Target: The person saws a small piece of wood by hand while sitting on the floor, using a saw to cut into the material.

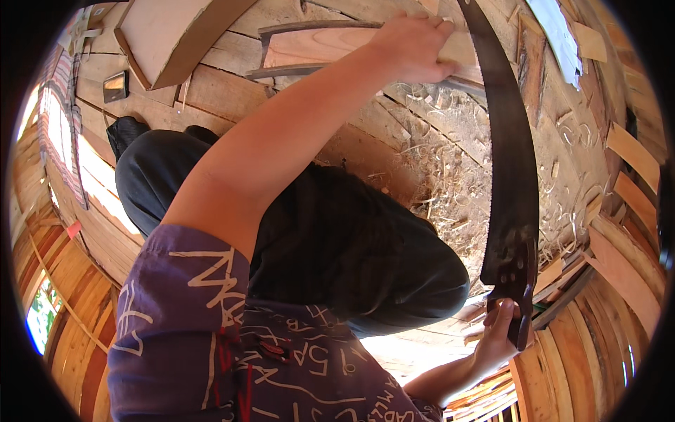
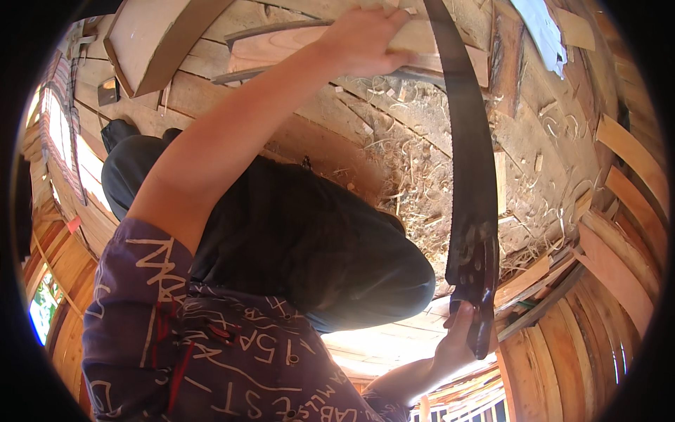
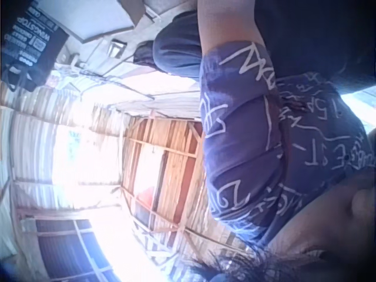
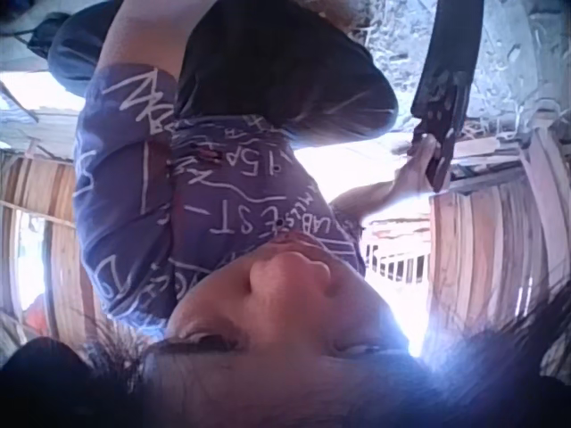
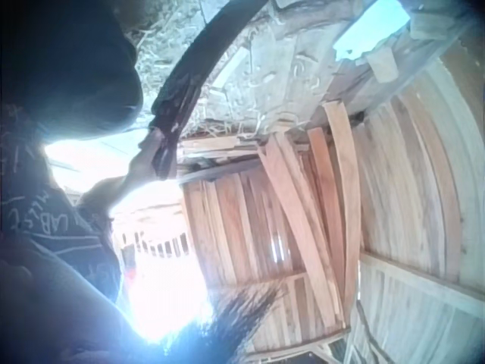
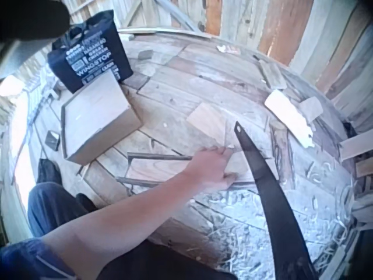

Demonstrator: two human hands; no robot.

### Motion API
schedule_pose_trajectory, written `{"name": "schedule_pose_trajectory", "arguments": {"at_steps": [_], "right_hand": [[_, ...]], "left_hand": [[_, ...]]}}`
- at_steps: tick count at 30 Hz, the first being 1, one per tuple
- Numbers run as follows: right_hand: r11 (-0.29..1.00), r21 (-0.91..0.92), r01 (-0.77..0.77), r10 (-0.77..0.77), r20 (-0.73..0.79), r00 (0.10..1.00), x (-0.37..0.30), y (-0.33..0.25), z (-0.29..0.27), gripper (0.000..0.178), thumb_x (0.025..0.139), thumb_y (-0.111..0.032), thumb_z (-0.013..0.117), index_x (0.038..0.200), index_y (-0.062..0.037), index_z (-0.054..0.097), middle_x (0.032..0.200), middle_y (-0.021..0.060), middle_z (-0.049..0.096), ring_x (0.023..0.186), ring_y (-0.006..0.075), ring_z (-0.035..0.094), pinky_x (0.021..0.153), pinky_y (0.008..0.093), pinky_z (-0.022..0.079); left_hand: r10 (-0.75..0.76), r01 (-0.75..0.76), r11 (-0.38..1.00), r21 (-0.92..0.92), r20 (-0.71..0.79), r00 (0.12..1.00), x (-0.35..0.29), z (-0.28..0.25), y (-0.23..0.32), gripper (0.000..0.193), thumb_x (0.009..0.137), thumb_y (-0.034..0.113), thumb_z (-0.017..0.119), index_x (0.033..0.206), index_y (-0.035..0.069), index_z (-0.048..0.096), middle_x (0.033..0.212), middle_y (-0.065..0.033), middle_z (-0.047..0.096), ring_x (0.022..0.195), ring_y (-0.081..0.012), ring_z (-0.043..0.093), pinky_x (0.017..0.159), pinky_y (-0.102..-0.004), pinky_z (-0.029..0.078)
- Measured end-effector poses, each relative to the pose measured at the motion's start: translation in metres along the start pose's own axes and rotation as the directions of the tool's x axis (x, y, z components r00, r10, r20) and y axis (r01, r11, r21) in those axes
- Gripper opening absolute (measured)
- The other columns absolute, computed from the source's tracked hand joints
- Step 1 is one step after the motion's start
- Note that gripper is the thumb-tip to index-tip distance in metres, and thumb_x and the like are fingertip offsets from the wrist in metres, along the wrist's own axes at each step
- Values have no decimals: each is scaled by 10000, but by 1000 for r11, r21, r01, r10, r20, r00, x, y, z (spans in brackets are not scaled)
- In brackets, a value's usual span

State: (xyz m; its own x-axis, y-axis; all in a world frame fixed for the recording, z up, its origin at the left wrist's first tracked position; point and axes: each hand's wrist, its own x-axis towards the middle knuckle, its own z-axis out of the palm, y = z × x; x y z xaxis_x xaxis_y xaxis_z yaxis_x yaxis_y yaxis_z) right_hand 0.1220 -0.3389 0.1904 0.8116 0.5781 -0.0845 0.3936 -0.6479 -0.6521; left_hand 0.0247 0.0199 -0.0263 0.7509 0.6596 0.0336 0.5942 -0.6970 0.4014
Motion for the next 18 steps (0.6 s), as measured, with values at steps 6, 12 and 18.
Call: {"name": "schedule_pose_trajectory", "arguments": {"at_steps": [6,12,18], "right_hand": [[980,48,-192,193,-18,981,54,-13,57,230,887,-176,726,804,24,646,526,25,528,482,85,496,481,235,353],[977,183,-108,126,-93,988,28,15,25,187,924,-149,678,841,-2,599,575,20,500,474,77,425,540,261,447],[845,495,-202,437,-421,795,-33,93,-44,146,962,-160,615,874,-53,570,544,-25,367,472,76,330,659,374,545]], "left_hand": [[-35,36,999,-38,36,999,3,0,6,665,887,528,562,1332,37,511,1232,-161,623,1186,-309,570,1000,-447,422],[-18,19,999,-32,36,999,-4,-12,-5,650,908,496,575,1342,20,491,1238,-208,610,1183,-364,565,1019,-460,410],[66,-66,998,2,7,998,8,0,13,661,916,459,589,1383,9,460,1305,-230,573,1224,-382,532,1053,-461,389]]}}
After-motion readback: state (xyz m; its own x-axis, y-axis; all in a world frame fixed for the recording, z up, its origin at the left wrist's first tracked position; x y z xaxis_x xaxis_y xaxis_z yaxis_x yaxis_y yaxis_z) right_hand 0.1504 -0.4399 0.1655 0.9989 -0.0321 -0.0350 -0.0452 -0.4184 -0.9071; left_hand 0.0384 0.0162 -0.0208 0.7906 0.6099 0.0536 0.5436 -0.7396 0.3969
